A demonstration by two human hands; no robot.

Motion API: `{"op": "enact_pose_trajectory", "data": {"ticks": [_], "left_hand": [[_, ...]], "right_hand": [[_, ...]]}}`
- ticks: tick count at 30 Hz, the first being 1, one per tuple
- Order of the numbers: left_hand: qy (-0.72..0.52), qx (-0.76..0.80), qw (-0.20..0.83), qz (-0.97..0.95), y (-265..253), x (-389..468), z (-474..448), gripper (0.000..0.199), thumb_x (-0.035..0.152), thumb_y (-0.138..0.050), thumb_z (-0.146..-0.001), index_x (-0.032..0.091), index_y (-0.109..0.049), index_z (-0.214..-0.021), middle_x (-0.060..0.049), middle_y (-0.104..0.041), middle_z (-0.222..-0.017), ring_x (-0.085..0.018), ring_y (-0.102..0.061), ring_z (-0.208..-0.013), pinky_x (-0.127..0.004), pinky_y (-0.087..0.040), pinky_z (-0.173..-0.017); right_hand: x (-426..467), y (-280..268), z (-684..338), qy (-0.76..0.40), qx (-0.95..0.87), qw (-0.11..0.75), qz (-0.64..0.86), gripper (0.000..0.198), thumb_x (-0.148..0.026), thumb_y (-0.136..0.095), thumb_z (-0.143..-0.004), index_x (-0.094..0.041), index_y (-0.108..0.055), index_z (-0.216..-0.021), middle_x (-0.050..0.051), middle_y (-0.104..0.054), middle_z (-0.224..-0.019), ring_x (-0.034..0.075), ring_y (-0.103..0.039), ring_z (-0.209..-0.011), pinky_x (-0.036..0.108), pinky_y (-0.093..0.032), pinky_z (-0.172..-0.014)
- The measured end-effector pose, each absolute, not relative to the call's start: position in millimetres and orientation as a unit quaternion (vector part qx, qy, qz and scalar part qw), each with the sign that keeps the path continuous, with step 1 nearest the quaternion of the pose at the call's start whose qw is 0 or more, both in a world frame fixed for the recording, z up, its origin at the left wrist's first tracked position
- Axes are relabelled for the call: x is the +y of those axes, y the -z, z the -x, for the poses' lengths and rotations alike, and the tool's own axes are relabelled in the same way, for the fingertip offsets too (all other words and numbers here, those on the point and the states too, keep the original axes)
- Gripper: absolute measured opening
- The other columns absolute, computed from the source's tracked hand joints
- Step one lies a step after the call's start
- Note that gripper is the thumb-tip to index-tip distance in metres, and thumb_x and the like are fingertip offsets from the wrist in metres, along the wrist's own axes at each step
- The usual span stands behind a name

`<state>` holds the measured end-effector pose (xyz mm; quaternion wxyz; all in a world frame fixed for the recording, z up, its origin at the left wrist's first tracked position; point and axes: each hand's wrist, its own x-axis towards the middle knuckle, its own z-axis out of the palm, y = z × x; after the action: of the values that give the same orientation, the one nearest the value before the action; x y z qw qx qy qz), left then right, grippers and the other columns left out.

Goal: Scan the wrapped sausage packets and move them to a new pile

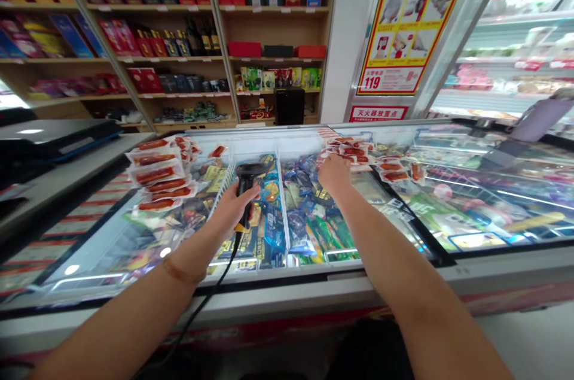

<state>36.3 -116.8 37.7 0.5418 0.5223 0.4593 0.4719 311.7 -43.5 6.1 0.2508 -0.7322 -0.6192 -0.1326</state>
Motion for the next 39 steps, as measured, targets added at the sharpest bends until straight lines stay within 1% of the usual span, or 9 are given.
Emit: {"op": "enact_pose_trajectory", "data": {"ticks": [3, 5, 7, 11, 15, 18, 23, 28, 39], "left_hand": [[-0.46, 0.461, 0.539, -0.534, -34.6, -117.6, -36.3, 0.038, 0.043, -0.075, -0.071, 0.018, -0.056, -0.091, 0.002, -0.061, -0.062, -0.008, -0.046, -0.035, -0.021, -0.035, -0.037], [-0.456, 0.459, 0.536, -0.542, -32.7, -117.8, -35.8, 0.037, 0.043, -0.075, -0.072, 0.018, -0.057, -0.092, 0.003, -0.059, -0.06, -0.008, -0.045, -0.035, -0.021, -0.034, -0.037], [-0.452, 0.456, 0.536, -0.548, -31.4, -117.4, -35.1, 0.036, 0.043, -0.075, -0.073, 0.018, -0.058, -0.093, 0.003, -0.058, -0.058, -0.008, -0.046, -0.035, -0.021, -0.033, -0.038], [-0.442, 0.455, 0.539, -0.554, -29.9, -116.1, -34.4, 0.037, 0.044, -0.075, -0.073, 0.018, -0.057, -0.093, 0.003, -0.058, -0.058, -0.009, -0.046, -0.035, -0.023, -0.034, -0.038], [-0.435, 0.45, 0.539, -0.564, -28.5, -116.9, -35.2, 0.038, 0.046, -0.075, -0.072, 0.019, -0.054, -0.091, 0.003, -0.059, -0.059, -0.01, -0.047, -0.034, -0.023, -0.035, -0.038], [-0.432, 0.447, 0.546, -0.562, -28.2, -118.5, -35.1, 0.039, 0.047, -0.074, -0.073, 0.02, -0.054, -0.092, 0.002, -0.06, -0.061, -0.01, -0.047, -0.034, -0.024, -0.036, -0.038], [-0.448, 0.405, 0.548, -0.579, -31.8, -119.3, -32.7, 0.042, 0.051, -0.072, -0.075, 0.019, -0.055, -0.095, 0.002, -0.06, -0.064, -0.009, -0.048, -0.036, -0.023, -0.037, -0.038], [-0.452, 0.38, 0.539, -0.601, -35.8, -121.3, -31.6, 0.046, 0.054, -0.073, -0.074, 0.019, -0.056, -0.097, 0.004, -0.057, -0.06, -0.008, -0.046, -0.036, -0.022, -0.037, -0.038], [-0.42, 0.392, 0.536, -0.618, -32.3, -120.7, -32.3, 0.042, 0.055, -0.071, -0.075, 0.02, -0.052, -0.088, 0.007, -0.052, -0.053, -0.007, -0.044, -0.033, -0.021, -0.033, -0.037]], "right_hand": [[-57.0, -19.5, -274.7, 0.096, -0.694, 0.172, 0.692, 0.032, -0.025, -0.045, -0.094, -0.01, -0.071, -0.104, 0.022, -0.069, -0.11, 0.033, -0.062, -0.11, 0.045, -0.045, -0.096], [-61.6, -23.6, -260.2, 0.057, -0.75, 0.191, 0.631, 0.033, -0.025, -0.042, -0.095, -0.014, -0.073, -0.101, 0.016, -0.071, -0.111, 0.027, -0.064, -0.11, 0.039, -0.046, -0.097], [-61.2, -23.6, -259.9, 0.041, -0.778, 0.254, 0.574, 0.034, -0.026, -0.042, -0.095, -0.019, -0.074, -0.1, 0.01, -0.072, -0.115, 0.023, -0.064, -0.112, 0.036, -0.045, -0.101], [-51.0, -14.8, -292.3, 0.075, -0.711, 0.352, 0.603, 0.033, -0.028, -0.047, -0.091, -0.017, -0.07, -0.113, 0.012, -0.068, -0.122, 0.026, -0.061, -0.117, 0.043, -0.044, -0.104], [-43.9, -2.2, -319.6, 0.0, -0.707, 0.295, 0.643, 0.046, -0.033, -0.059, -0.085, -0.018, -0.06, -0.128, 0.014, -0.059, -0.136, 0.03, -0.054, -0.127, 0.047, -0.042, -0.106], [-43.2, 2.8, -320.3, -0.057, -0.711, 0.272, 0.646, 0.047, -0.031, -0.065, -0.08, -0.02, -0.06, -0.125, 0.013, -0.064, -0.13, 0.03, -0.06, -0.119, 0.046, -0.044, -0.104], [-43.0, 1.7, -308.5, -0.032, -0.68, 0.39, 0.621, 0.041, -0.023, -0.068, -0.07, -0.021, -0.061, -0.11, 0.008, -0.069, -0.111, 0.027, -0.064, -0.105, 0.044, -0.048, -0.097], [-45.6, -3.3, -296.2, 0.024, -0.668, 0.494, 0.556, 0.038, -0.023, -0.066, -0.072, -0.021, -0.061, -0.109, 0.01, -0.066, -0.113, 0.028, -0.06, -0.109, 0.046, -0.045, -0.101], [-50.9, -8.4, -288.4, 0.042, -0.639, 0.553, 0.532, 0.04, -0.026, -0.065, -0.075, -0.021, -0.06, -0.114, 0.011, -0.063, -0.115, 0.027, -0.057, -0.112, 0.048, -0.042, -0.105]]}}
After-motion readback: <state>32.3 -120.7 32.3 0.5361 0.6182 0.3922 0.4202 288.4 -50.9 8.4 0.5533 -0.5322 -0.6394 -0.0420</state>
